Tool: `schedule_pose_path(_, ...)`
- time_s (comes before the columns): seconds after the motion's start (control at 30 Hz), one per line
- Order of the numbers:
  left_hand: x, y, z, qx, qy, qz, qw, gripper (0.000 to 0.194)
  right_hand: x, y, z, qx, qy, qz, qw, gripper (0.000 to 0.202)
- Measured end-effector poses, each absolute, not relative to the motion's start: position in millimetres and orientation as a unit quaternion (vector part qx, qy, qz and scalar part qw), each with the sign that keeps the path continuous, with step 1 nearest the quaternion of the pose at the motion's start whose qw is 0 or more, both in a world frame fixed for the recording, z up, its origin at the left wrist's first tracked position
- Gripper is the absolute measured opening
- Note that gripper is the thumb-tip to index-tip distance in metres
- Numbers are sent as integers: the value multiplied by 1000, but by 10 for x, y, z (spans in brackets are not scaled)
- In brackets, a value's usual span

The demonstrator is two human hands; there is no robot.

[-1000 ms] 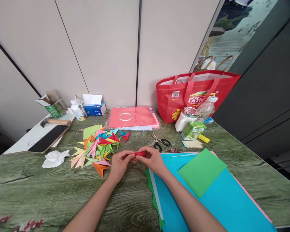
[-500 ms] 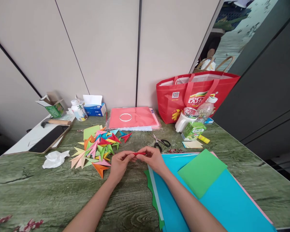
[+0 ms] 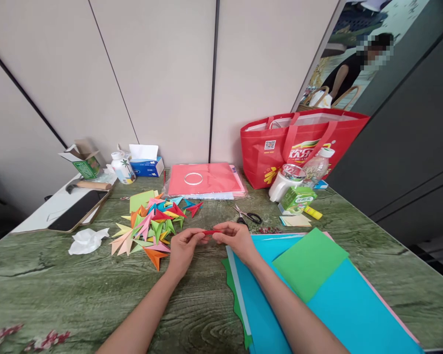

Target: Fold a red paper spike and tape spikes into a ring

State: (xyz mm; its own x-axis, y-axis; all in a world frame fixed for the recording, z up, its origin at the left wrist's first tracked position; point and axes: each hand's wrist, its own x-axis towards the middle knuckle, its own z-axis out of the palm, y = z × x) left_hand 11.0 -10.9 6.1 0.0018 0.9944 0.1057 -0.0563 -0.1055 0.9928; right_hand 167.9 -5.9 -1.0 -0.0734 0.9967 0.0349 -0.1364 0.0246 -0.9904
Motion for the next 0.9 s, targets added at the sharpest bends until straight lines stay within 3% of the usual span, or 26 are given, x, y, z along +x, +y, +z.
schedule_pose_path(0.9, 131, -95, 17, 480, 460, 538, 518, 12, 1661, -64, 3, -455, -480, 558, 501, 30)
